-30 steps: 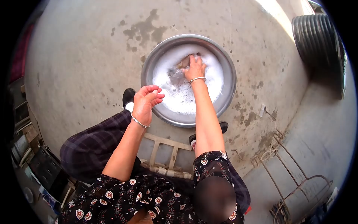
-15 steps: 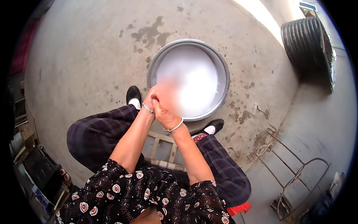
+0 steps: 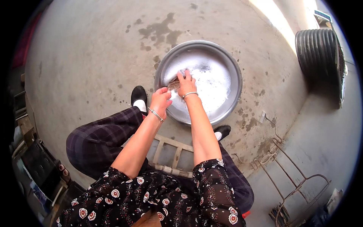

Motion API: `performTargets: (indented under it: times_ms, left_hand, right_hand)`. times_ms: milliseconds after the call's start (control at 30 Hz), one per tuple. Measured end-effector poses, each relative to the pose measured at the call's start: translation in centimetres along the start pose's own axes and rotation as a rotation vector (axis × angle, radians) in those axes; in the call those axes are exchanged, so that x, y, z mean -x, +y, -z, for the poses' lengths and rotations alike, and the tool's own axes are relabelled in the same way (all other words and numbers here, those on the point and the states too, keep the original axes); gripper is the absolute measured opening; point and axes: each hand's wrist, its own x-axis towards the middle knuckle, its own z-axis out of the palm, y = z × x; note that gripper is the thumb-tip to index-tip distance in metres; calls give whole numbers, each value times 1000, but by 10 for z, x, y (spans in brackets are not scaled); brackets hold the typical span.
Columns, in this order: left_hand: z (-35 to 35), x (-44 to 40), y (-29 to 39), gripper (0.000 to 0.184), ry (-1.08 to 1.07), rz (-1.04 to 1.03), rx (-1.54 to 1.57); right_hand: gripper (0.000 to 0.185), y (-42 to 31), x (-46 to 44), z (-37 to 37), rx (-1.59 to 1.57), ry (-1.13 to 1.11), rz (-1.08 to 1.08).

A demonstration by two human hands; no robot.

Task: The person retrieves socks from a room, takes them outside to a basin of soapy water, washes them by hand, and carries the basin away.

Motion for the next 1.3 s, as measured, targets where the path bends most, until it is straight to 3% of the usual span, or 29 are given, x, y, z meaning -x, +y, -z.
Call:
performTargets:
  times_ms: [67, 100, 200, 233, 467, 533, 633, 733, 767, 867, 933, 1033, 1133, 1233, 1300]
  left_hand:
    - [0, -4, 1, 41, 14, -12, -18]
    - [1, -4, 2, 42, 26, -11, -10]
    - [6, -2, 2, 44, 39, 35, 8]
    - [5, -1, 4, 45, 47, 61, 11]
    - [6, -1, -10, 51, -55, 114, 53]
    - [2, 5, -9, 53, -86, 104, 116]
    - [-6, 13, 0, 51, -307, 270, 445]
    - [-13, 22, -3, 39, -590, 325, 602]
    - [-16, 34, 1, 27, -656, 251, 566]
    - [-30, 42, -8, 23, -791, 57, 578]
    - [-37, 67, -1, 27, -780, -14, 571]
    - [-40, 88, 14, 33, -738, 26, 585]
    - [-28, 73, 15, 35, -877, -5, 663]
    - [-35, 83, 4, 34, -857, 4, 595]
    - [-41, 91, 3, 34, -890, -70, 621]
  right_hand:
    - [48, 2, 2, -27, 131, -121, -52]
    - [31, 8, 5, -41, 117, -103, 3]
    - [16, 31, 23, -70, -177, -115, 4]
    - [10, 27, 37, -64, -344, 164, 39]
    - [9, -21, 100, 37, -789, 238, -58]
    - [11, -36, 116, 56, -773, 278, 0]
    - [15, -70, 144, 72, -796, 367, 141]
    - [19, -89, 156, 65, -588, 527, 169]
    - [20, -85, 153, 65, -545, 592, 98]
    - [19, -62, 122, 75, -420, 745, -72]
    - [19, -38, 104, 81, -207, 809, -244]
    - [19, -58, 113, 86, -508, 794, -235]
    - [19, -95, 139, 88, -587, 750, 66]
    - [17, -55, 114, 97, -394, 750, -180]
    - [16, -50, 106, 108, -240, 832, -232]
